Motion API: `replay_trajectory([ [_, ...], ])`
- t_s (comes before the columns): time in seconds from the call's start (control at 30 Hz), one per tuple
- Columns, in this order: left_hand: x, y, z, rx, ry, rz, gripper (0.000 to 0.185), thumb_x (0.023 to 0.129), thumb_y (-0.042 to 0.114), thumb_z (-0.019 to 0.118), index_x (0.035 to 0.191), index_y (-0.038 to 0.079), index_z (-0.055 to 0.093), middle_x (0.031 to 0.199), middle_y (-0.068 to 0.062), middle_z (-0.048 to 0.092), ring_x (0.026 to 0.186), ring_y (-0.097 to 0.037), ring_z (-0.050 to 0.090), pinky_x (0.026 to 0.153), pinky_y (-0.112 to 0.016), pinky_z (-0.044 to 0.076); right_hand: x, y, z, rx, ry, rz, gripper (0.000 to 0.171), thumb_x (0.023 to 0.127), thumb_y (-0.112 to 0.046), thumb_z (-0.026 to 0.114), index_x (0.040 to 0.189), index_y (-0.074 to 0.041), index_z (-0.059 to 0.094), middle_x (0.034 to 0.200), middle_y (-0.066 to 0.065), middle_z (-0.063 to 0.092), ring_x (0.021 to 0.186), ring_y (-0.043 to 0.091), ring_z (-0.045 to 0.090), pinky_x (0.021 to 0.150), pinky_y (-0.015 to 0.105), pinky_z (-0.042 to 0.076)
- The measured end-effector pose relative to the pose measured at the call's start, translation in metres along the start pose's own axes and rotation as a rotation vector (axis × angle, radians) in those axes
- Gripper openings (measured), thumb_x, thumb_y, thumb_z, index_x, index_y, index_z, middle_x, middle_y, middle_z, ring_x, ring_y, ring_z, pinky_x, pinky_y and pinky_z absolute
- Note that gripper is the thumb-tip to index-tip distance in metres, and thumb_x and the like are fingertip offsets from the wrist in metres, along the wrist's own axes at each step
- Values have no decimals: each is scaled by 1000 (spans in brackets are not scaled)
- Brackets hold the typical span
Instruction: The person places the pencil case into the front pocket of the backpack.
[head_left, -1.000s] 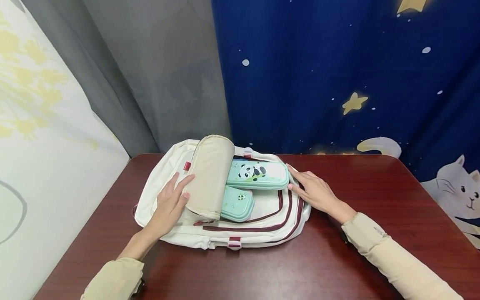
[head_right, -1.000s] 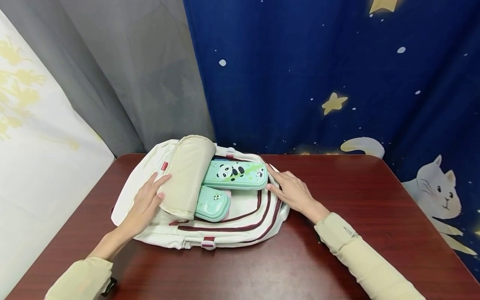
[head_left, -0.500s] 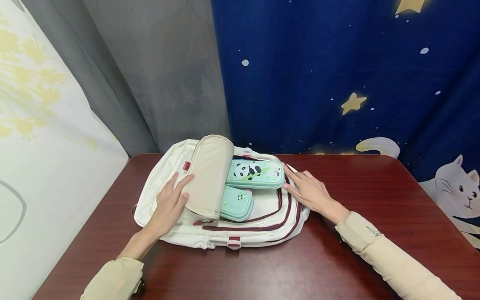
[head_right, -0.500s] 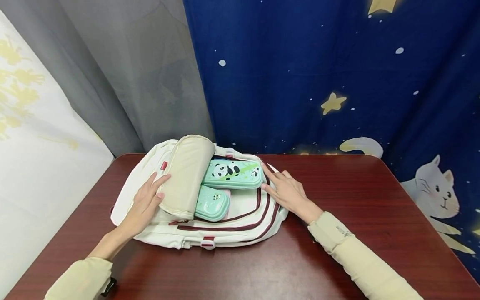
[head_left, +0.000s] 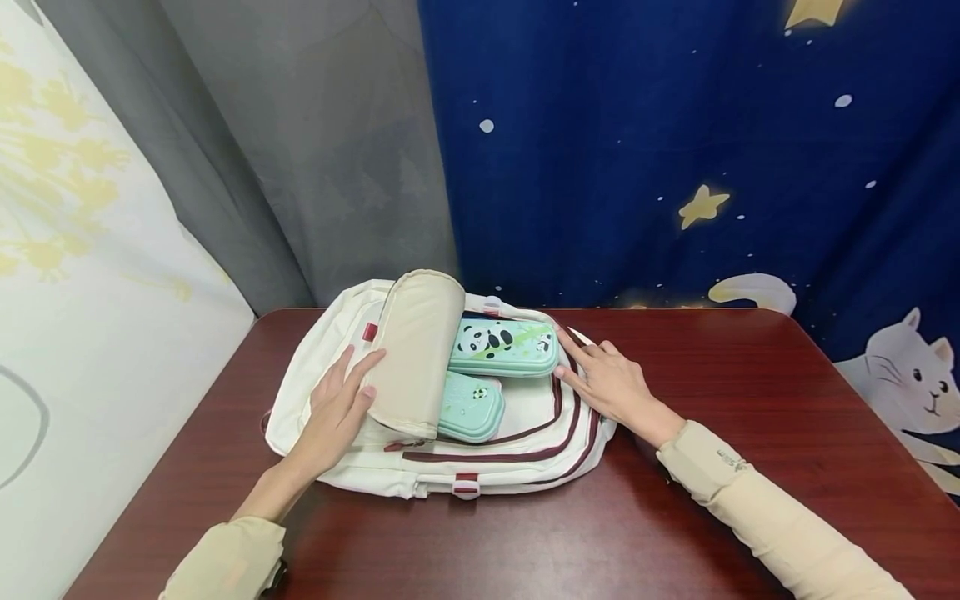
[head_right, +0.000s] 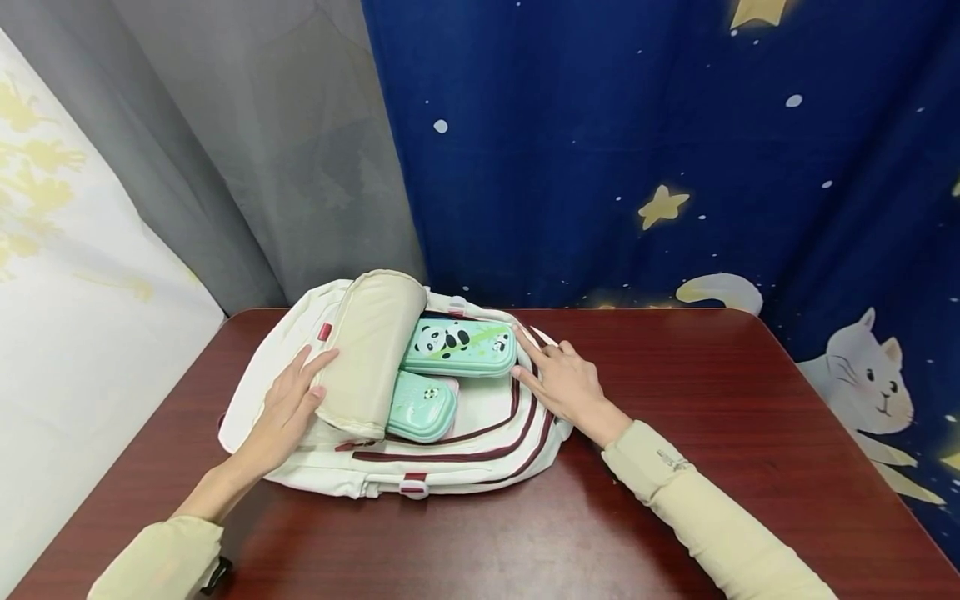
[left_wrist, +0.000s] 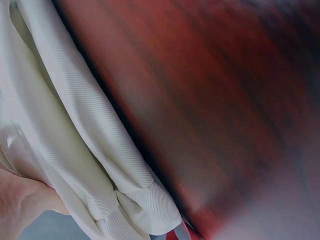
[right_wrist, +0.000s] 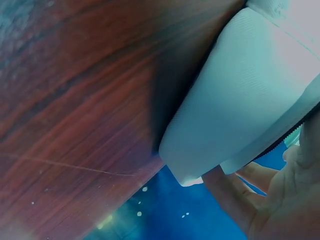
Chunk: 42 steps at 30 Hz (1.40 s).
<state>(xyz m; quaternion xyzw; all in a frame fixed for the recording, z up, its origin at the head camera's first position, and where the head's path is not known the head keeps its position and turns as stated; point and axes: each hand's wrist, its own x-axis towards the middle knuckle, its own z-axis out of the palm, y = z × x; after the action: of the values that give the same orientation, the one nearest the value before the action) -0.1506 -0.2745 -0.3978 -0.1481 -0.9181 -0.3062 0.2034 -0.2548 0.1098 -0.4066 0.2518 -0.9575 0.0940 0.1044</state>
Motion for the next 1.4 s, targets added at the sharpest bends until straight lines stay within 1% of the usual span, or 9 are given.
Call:
replay_trajectory([
  [0.3, 5, 1, -5, 5, 1, 15, 43, 99, 26, 41, 142, 24, 39, 147, -23, 22, 135, -41, 16, 93, -67, 12, 2, -5, -4, -10, 28, 14, 64, 92, -55, 44, 148, -31, 24, 122, 11, 59, 93, 29, 48, 49, 45, 45],
  [0.57, 6, 1, -8, -3, 18, 23, 42, 99, 26, 42, 140, 23, 42, 147, -23, 24, 134, -41, 17, 92, -67, 13, 8, -14, -6, -49, -7, 35, 64, 92, -61, 35, 148, -34, 22, 111, 16, 63, 92, 32, 50, 46, 43, 45],
  [0.73, 5, 1, -5, -3, 25, 16, 41, 99, 27, 42, 140, 23, 42, 147, -23, 23, 133, -43, 18, 93, -67, 13, 9, -13, -8, -62, -2, 25, 65, 91, -62, 36, 148, -34, 23, 104, 17, 64, 88, 33, 51, 47, 42, 45],
  [0.97, -1, 2, 0, -3, 14, 6, 41, 99, 25, 42, 140, 23, 42, 147, -24, 23, 133, -44, 18, 93, -67, 13, 3, -10, -6, -45, 13, -4, 65, 90, -59, 46, 146, -29, 33, 109, 15, 64, 91, 30, 53, 49, 43, 46],
  [1.1, -5, 2, 1, -4, 9, 3, 42, 98, 24, 43, 140, 23, 41, 147, -24, 22, 133, -44, 18, 92, -67, 13, -2, -11, -4, -67, 83, -54, 65, 88, -58, 50, 143, -26, 38, 114, 13, 62, 96, 30, 55, 50, 44, 48],
  [1.17, -5, 2, 0, -3, 13, 7, 42, 98, 24, 43, 140, 24, 41, 147, -23, 22, 133, -44, 18, 92, -67, 13, -2, -10, -4, -77, 137, -79, 67, 87, -57, 52, 143, -23, 39, 118, 14, 60, 101, 32, 54, 54, 46, 49],
  [1.27, -4, 2, 1, 3, 16, 11, 42, 99, 24, 43, 141, 24, 41, 147, -23, 22, 132, -44, 18, 92, -67, 14, 1, -8, -6, -44, 199, -130, 69, 86, -55, 55, 144, -19, 39, 125, 17, 55, 111, 34, 51, 75, 49, 49],
  [1.33, -4, 2, 1, 4, 15, 9, 42, 99, 25, 42, 141, 24, 41, 148, -23, 22, 132, -45, 18, 92, -67, 13, 4, -7, -7, 8, 208, -186, 70, 87, -52, 56, 144, -17, 37, 130, 17, 52, 118, 35, 47, 89, 50, 42],
  [1.4, -4, 2, 1, 5, 17, 3, 42, 99, 25, 42, 140, 24, 41, 148, -23, 22, 132, -45, 18, 93, -67, 13, 7, -7, -6, 96, 177, -252, 69, 89, -49, 56, 146, -17, 33, 136, 17, 47, 124, 35, 42, 98, 51, 33],
])
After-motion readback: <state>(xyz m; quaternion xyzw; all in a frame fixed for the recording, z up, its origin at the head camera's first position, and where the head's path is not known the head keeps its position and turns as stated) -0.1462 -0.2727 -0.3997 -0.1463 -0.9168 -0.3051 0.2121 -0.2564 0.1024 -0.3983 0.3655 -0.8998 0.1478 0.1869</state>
